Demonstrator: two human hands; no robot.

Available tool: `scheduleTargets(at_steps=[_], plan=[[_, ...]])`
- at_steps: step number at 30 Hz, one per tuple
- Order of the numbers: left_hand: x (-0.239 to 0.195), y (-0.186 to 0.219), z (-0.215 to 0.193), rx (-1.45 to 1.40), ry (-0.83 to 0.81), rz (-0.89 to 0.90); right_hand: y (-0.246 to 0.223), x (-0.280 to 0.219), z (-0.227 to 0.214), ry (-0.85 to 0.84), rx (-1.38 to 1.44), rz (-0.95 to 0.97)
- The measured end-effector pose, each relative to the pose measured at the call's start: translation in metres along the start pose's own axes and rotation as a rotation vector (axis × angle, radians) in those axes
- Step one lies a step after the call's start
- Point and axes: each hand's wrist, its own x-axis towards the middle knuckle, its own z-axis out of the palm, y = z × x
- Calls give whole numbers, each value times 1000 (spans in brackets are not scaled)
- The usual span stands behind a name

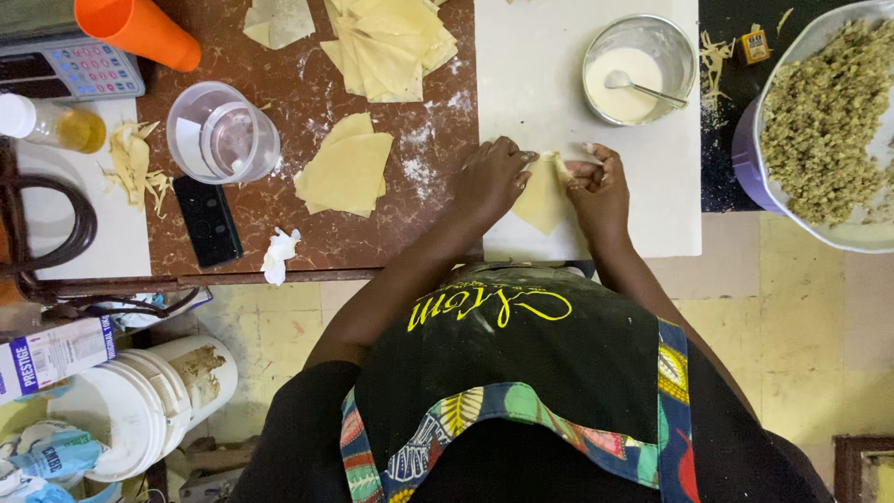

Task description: The person repeatedly folds triangular pastry sheets into cones, applies a liquid sealant to the edges, and places them on the table. The person handles pastry sheets and a bowl of sealant throughout the clip.

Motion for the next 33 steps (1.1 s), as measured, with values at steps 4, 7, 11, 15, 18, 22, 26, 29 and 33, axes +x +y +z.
scheduleTargets(at_steps=[4,7,11,15,18,22,26,29,33], plan=[[2,-9,16,-11,37,8,7,-3,4,-69,86,-7],[5,-14,28,-26,61,18,31,1,8,-94,95,-18],[5,-5,15,-69,93,-15,31,-3,9,-109,114,9],[7,-16,36,-67,48,-16,21,-5,11,-108,104,8],[9,-9,30,-104,85,-58,22,-3,13,-119,77,8],[6,-2,8,-69,17,-29,22,-3,14,-141,44,-12],[5,-4,9,-106,7,2,9,-10,12,-161,36,-7],[3,1,-3,-89,1,19,7,-11,11,-186,17,-37],[9,-2,0,-65,-4,46,19,-3,13,-196,-11,-53]])
